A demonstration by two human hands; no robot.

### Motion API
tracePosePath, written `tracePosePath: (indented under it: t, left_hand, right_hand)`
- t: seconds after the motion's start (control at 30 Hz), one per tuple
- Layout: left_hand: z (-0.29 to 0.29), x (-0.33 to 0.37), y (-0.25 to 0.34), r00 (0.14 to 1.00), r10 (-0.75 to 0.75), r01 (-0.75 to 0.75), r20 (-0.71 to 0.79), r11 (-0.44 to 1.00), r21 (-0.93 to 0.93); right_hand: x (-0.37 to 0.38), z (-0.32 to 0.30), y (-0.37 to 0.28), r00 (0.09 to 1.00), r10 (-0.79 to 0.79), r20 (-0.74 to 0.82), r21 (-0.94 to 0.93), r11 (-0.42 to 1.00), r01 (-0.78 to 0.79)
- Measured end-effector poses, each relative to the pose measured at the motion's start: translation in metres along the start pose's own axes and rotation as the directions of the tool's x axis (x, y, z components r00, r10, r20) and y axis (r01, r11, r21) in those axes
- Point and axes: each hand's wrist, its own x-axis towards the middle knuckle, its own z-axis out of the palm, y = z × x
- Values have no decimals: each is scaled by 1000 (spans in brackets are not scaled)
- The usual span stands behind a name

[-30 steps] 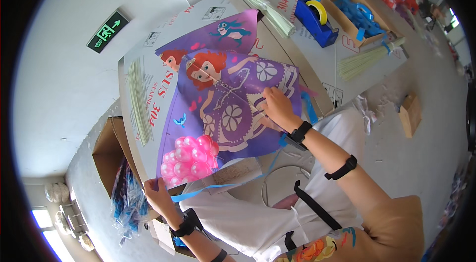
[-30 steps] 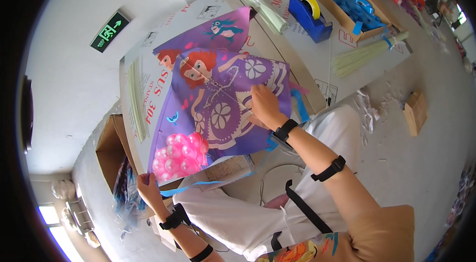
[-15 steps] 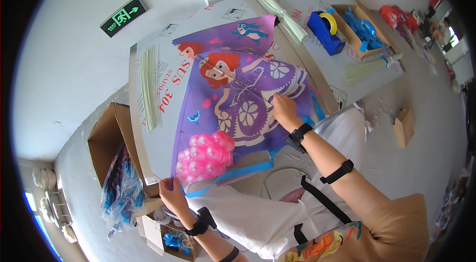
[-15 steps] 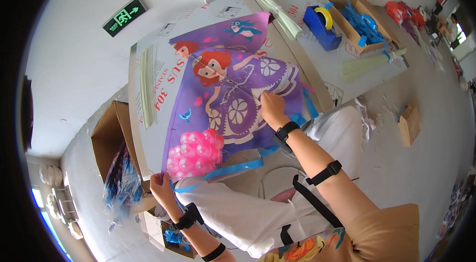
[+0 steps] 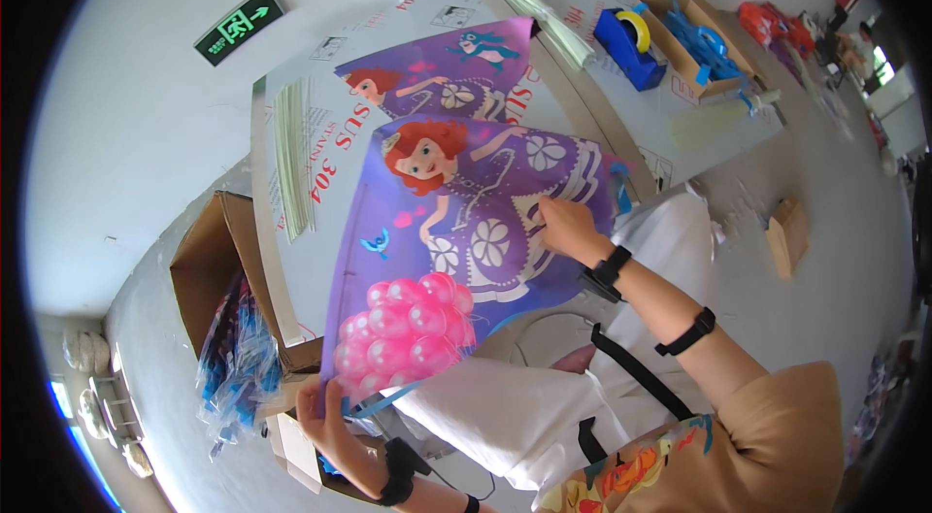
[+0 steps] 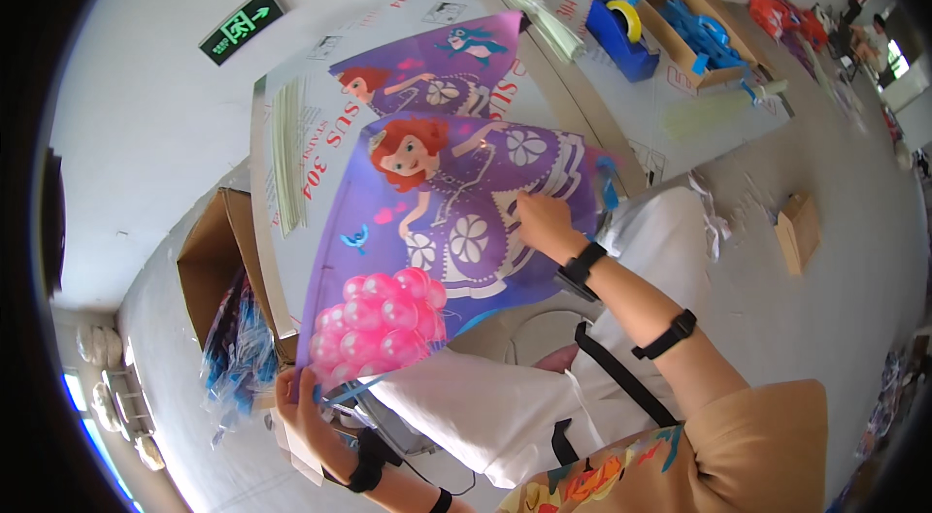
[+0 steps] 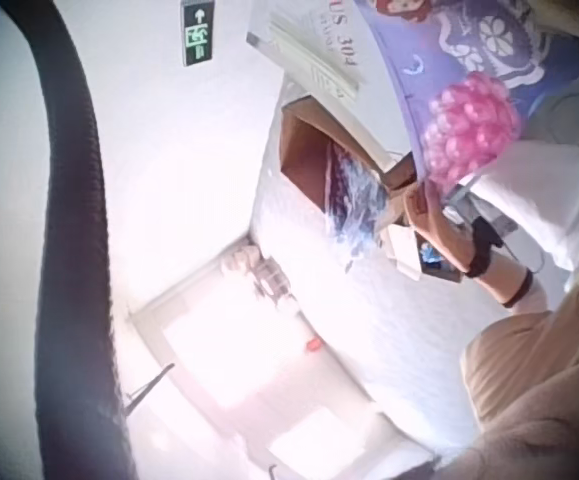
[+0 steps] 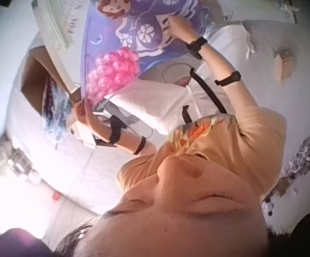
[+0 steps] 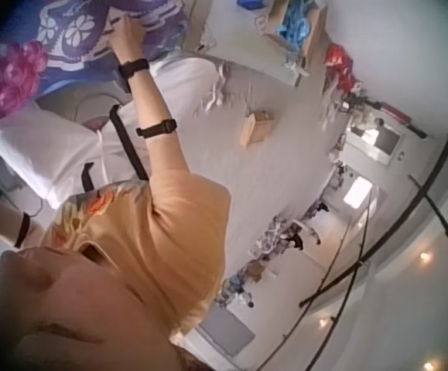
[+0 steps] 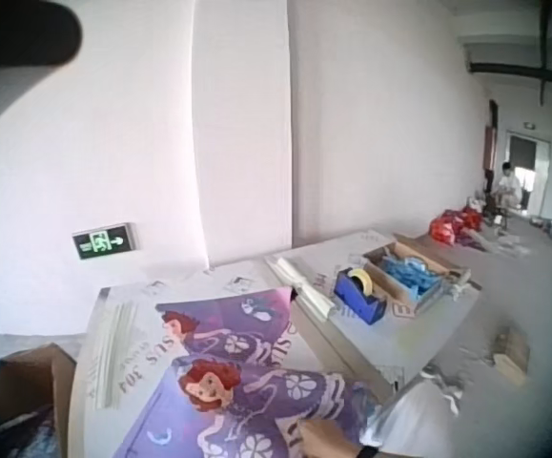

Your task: Assembling kites by attaching blue ribbon tails to the kite sails using a tape dispenser.

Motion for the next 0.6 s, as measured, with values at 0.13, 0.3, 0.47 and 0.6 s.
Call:
tracePosePath:
  t: [0.13, 0.3, 0.47, 0.6]
  left_hand:
    - [-21, -24, 23, 994, -69, 52, -83, 979, -195]
    - [-35, -43, 42, 997, 11, -13, -75, 999, -29]
    - [-46, -43, 27, 985, 6, -17, -175, 998, -61]
    - [-66, -46, 32, 991, -16, 10, -132, 999, -44]
  right_hand:
    - [-65, -5, 23, 985, 152, 81, 384, 907, -172]
    - [-118, 27, 73, 892, 450, 36, 581, 717, -385]
    - [-136, 39, 43, 598, 25, 801, 595, -145, -791]
    - [-135, 63, 4, 694, -15, 720, 692, -67, -719]
